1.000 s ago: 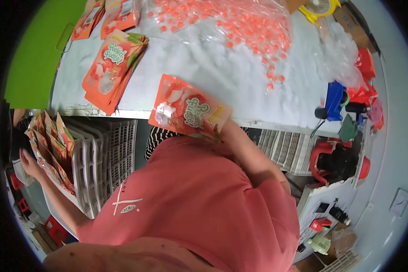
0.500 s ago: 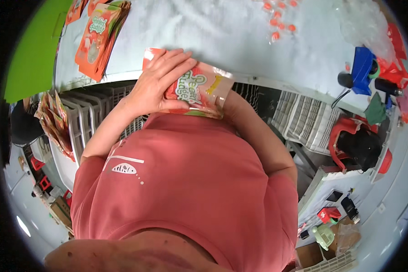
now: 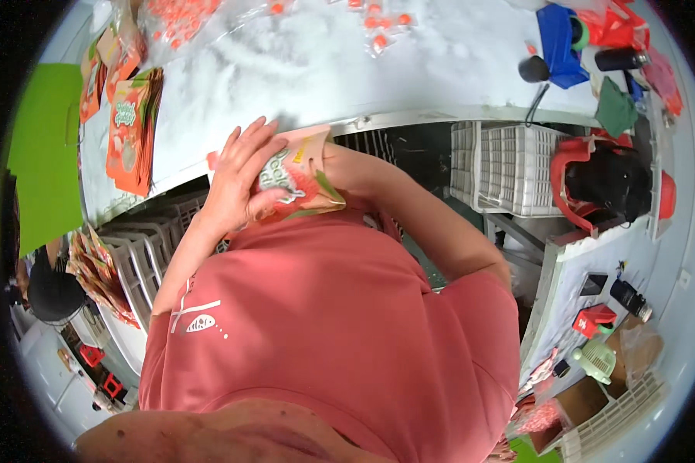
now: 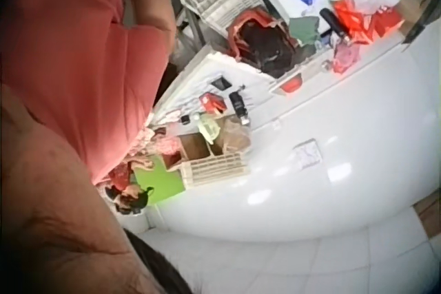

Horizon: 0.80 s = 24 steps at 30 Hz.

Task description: Packaging individual candies into branded bags and stacking the filled bags.

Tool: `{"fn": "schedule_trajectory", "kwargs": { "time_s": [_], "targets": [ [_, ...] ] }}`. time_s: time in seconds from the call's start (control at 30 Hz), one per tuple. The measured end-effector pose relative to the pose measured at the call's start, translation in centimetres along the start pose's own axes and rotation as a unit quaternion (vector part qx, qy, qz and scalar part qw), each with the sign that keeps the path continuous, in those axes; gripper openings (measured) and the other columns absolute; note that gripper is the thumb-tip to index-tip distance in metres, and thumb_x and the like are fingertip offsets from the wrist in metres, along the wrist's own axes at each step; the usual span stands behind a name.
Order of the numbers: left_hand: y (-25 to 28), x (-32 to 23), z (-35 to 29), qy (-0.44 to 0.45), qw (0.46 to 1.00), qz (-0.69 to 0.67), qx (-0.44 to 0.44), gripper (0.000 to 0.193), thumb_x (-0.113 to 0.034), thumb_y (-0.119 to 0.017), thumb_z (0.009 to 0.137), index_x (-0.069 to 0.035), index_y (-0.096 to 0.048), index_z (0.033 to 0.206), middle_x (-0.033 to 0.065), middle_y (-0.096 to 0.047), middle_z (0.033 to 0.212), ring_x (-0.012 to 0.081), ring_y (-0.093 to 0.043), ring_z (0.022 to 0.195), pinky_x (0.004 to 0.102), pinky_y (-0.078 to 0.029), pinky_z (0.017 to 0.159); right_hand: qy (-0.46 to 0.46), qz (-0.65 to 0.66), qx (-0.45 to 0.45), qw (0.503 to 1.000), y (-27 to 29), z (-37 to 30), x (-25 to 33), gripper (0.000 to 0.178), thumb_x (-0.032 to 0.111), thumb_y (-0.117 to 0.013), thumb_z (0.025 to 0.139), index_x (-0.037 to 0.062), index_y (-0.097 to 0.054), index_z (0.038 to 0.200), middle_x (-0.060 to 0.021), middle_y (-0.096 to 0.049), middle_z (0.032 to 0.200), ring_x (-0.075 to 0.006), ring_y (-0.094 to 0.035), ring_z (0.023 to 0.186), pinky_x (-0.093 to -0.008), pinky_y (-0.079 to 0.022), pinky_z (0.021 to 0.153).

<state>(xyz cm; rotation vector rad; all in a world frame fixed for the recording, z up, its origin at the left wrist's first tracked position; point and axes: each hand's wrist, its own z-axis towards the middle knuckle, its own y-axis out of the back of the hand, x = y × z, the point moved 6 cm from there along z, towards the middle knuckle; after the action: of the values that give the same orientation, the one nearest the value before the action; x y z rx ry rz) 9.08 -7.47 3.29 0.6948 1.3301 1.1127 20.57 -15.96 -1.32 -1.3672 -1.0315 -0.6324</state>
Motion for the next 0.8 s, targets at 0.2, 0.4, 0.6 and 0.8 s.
{"fn": "schedule_trajectory", "kwargs": {
  "time_s": [0.2,0.4,0.6,0.8],
  "targets": [
    [-0.6,1.2,-0.5,0.01,0.995,-0.101,0.018,0.049,-0.028,-0.071,0.086,-0.005,-0.058,0.126,0.0164,-0.06,0.13,0.036,-0.058,0.118,0.0457,-0.046,0.102,-0.055,-0.037,-0.024,0.997,0.0,0.7,-0.3,0.019,0.017,-0.064,0.095,0.0025,-0.066,0.108,-0.004,-0.065,0.107,-0.011,-0.058,0.1,-0.028,-0.047,0.089],
    [-0.6,1.4,-0.5,0.043,0.992,-0.098,-0.065,0.027,-0.011,-0.062,0.092,-0.004,-0.063,0.118,0.0155,-0.069,0.112,0.0335,-0.068,0.093,0.0405,-0.055,0.082,0.085,-0.21,-0.026,0.974,4.4,0.3,2.8,0.022,0.014,-0.064,0.094,-0.0004,-0.068,0.109,-0.0059,-0.069,0.105,-0.0136,-0.061,0.105,-0.0288,-0.047,0.092],
    [1.0,5.1,-3.5,0.192,0.968,-0.147,-0.069,0.02,-0.008,-0.057,0.097,-0.003,-0.064,0.115,0.0176,-0.068,0.089,0.0321,-0.068,0.077,0.0373,-0.053,0.071,0.28,-0.527,-0.367,0.713,17.9,-0.5,8.4,0.037,0.024,-0.062,0.095,0.0062,-0.063,0.127,-0.0171,-0.06,0.13,-0.0318,-0.054,0.126,-0.0471,-0.04,0.107],
    [2.4,5.3,-5.9,0.212,0.948,-0.192,-0.141,0.011,-0.004,-0.062,0.094,0.0,-0.066,0.104,0.0104,-0.065,0.079,0.0206,-0.057,0.075,0.0299,-0.046,0.07,0.101,-0.747,-0.312,0.578,18.4,6.4,3.9,0.059,0.045,-0.067,0.088,0.0259,-0.051,0.141,-0.0151,-0.037,0.152,-0.0381,-0.035,0.14,-0.0656,-0.026,0.11]
  ]
}}
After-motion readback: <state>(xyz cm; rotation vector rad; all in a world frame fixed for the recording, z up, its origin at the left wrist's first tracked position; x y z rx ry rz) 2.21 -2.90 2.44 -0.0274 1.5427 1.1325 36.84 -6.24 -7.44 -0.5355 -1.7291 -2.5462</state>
